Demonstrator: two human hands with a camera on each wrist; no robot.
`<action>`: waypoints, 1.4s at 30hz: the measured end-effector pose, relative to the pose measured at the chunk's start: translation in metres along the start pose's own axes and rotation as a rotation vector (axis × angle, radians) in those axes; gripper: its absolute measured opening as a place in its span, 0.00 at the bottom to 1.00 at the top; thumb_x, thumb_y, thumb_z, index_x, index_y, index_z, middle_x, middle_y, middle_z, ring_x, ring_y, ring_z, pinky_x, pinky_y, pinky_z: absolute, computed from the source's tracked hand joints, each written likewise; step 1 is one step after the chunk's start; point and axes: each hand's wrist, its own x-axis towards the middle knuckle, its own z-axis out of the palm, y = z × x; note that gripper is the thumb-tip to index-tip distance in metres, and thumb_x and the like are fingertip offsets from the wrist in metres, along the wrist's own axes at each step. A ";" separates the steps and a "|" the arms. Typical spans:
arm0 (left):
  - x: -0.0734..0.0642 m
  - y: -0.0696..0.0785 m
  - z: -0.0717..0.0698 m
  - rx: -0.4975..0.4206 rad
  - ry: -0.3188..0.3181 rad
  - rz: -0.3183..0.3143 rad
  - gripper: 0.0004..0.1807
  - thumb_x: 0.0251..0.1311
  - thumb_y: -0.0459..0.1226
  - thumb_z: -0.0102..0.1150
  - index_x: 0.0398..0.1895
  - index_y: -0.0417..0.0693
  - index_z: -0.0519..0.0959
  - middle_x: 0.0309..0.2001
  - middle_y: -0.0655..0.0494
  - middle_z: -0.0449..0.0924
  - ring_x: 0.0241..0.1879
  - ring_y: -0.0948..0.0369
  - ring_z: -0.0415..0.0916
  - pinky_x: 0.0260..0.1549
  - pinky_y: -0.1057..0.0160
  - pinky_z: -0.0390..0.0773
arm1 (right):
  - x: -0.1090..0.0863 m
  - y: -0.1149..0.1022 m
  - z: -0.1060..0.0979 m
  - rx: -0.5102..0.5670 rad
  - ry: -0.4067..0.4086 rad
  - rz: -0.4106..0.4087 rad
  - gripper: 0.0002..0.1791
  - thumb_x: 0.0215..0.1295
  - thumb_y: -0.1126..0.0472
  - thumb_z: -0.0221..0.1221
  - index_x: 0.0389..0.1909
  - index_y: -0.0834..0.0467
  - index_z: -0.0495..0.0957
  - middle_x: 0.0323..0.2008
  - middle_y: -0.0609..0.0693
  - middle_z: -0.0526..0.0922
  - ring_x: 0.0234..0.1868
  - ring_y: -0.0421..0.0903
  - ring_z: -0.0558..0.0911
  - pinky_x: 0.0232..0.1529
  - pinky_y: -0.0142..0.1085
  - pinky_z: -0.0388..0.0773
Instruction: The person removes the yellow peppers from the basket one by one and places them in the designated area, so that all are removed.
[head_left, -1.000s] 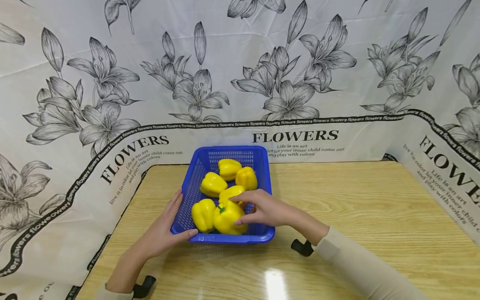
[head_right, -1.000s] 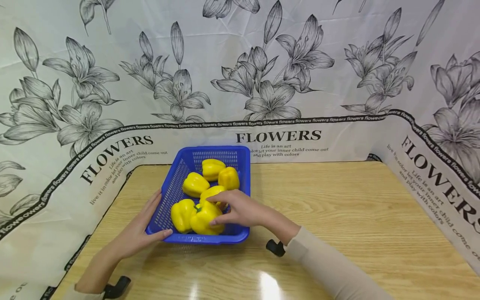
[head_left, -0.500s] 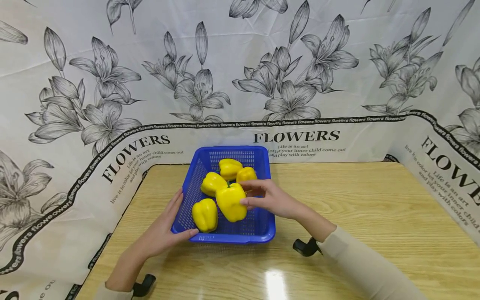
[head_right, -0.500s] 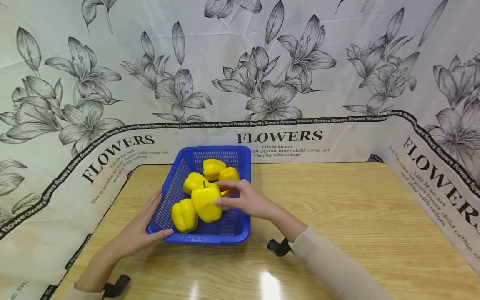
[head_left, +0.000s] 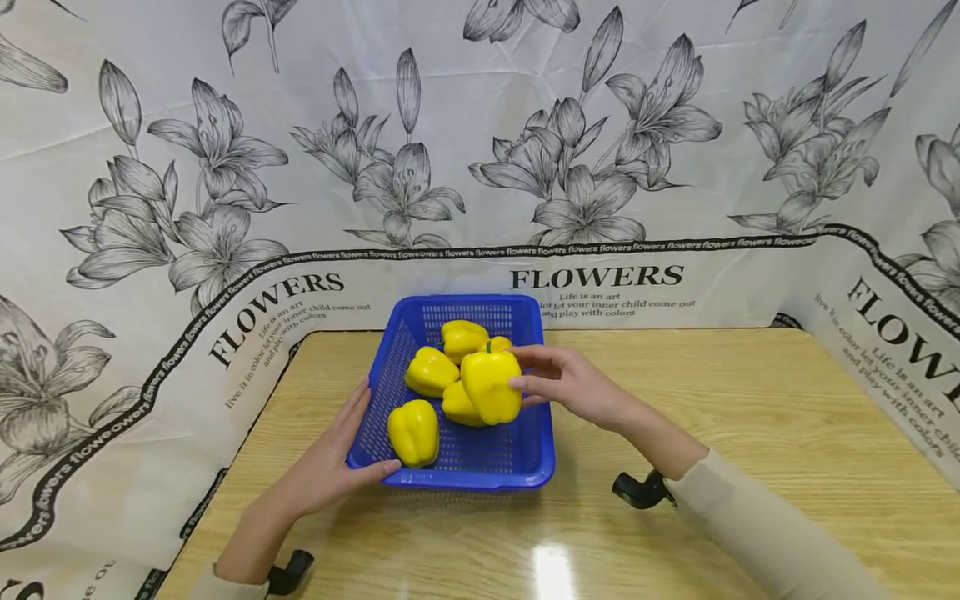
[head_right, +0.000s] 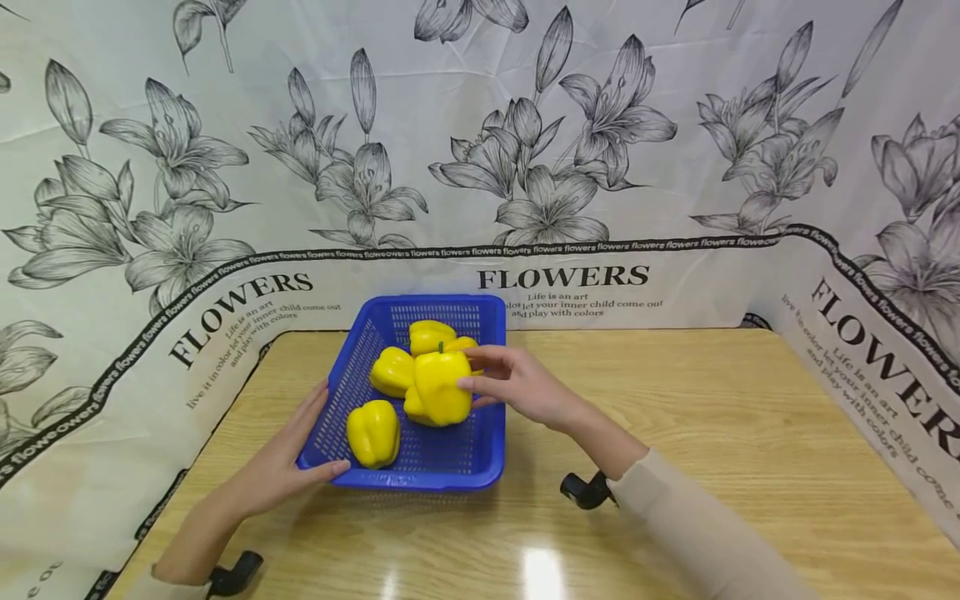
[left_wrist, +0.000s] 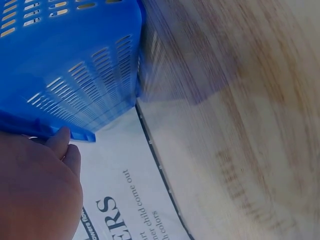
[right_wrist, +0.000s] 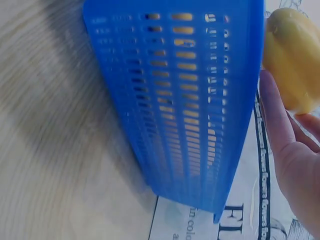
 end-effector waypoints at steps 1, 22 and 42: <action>0.000 0.000 0.000 0.000 -0.003 -0.004 0.62 0.60 0.62 0.66 0.85 0.54 0.38 0.84 0.59 0.30 0.80 0.42 0.40 0.71 0.32 0.52 | -0.001 0.000 -0.002 -0.003 0.004 0.001 0.30 0.74 0.58 0.62 0.71 0.66 0.68 0.64 0.62 0.77 0.56 0.55 0.84 0.49 0.48 0.86; -0.002 0.000 0.002 -0.003 -0.008 -0.007 0.62 0.60 0.62 0.66 0.85 0.54 0.38 0.83 0.61 0.29 0.80 0.43 0.40 0.71 0.33 0.53 | -0.016 0.003 -0.048 -0.067 0.124 0.023 0.31 0.73 0.58 0.63 0.71 0.68 0.68 0.65 0.64 0.76 0.56 0.57 0.84 0.49 0.49 0.86; -0.001 0.003 -0.001 -0.005 -0.011 -0.016 0.61 0.60 0.60 0.67 0.84 0.51 0.39 0.84 0.58 0.30 0.81 0.43 0.40 0.72 0.33 0.52 | -0.020 0.014 -0.082 -0.168 0.151 0.029 0.30 0.73 0.59 0.63 0.70 0.69 0.69 0.63 0.67 0.77 0.54 0.59 0.84 0.46 0.45 0.87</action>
